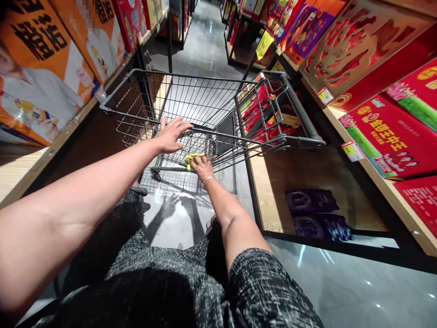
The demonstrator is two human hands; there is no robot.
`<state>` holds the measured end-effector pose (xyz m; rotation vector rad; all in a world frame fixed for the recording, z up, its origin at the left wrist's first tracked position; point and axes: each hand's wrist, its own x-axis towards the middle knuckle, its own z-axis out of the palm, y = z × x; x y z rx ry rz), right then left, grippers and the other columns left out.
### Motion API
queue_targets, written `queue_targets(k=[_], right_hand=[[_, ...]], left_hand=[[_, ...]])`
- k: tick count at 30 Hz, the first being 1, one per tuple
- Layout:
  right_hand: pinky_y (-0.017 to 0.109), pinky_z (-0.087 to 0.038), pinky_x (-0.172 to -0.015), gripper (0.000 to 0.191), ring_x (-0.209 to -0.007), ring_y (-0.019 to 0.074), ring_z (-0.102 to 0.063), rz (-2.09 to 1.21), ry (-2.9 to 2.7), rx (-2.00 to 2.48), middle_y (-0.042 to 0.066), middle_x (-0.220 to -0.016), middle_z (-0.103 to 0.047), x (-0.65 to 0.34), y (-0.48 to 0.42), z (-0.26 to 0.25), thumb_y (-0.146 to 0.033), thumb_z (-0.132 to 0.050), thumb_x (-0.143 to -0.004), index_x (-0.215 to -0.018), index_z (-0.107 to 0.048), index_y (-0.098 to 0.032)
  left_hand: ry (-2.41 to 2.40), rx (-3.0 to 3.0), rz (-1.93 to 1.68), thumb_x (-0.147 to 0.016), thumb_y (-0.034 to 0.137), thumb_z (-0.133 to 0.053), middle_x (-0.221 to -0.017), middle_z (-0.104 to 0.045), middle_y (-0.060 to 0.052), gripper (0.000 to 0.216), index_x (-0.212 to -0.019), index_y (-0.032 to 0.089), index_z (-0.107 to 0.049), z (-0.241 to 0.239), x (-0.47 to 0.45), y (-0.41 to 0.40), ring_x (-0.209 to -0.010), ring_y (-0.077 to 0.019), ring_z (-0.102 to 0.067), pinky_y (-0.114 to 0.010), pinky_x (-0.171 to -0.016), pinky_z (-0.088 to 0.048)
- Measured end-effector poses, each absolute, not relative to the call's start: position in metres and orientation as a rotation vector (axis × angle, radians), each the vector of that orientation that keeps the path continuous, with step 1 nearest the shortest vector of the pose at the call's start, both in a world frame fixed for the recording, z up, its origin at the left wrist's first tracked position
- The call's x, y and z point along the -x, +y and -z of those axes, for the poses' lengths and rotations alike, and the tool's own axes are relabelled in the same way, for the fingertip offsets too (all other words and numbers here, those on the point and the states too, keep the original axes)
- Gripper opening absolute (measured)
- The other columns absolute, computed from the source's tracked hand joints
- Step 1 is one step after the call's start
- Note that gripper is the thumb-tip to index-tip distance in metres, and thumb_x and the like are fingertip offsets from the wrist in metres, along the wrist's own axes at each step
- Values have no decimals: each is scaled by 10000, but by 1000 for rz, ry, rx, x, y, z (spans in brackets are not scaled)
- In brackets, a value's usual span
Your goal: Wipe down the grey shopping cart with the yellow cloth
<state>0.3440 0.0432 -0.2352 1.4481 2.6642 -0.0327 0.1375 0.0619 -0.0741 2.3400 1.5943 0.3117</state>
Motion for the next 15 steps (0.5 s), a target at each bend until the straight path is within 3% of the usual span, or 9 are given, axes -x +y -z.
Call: queue_targets(k=[4,7,10,15], right_hand=[[446,-315,-1057,406,-1307,304,-345,79,2638,-1260,74,-1472,-508,-357,40,228,-273,-381,-1039,-1346,-643,-312],[441,-349,-997,431,-1266,297,-371,-38,2703,-1363,67,-1490,-503,-371,39,208,-268,-369,-1044,-1396,-602,-353],[452,-349,-1002,438,-1259,288,-375,-308,2821,-1598,57,-1476,-517,-399,45,171,-244,-392,-1038,-1388,-606,-395],[506,-363,-1060,407,-1273,301,-389,-858,2950,-1942,100,-1378,-536,-454,48,117,-245,-497,-985,-1347,-652,-349]], left_hand=[[1614,-2320,-326,-823,120,-603,-1634,-352,-16,755,-1517,333,-393,72,-135,63,-1587,-260,-89,-554,-1240,179],[1611,-2295,-329,-814,78,-562,-1633,-360,-6,738,-1486,350,-423,71,-132,64,-1588,-235,-87,-555,-1245,161],[1623,-2269,-333,-796,42,-533,-1619,-388,-10,724,-1448,349,-463,69,-128,67,-1587,-232,-101,-575,-1245,141],[1678,-2192,-307,-769,21,-531,-1620,-388,-19,677,-1372,329,-532,65,-120,68,-1582,-230,-135,-572,-1248,133]])
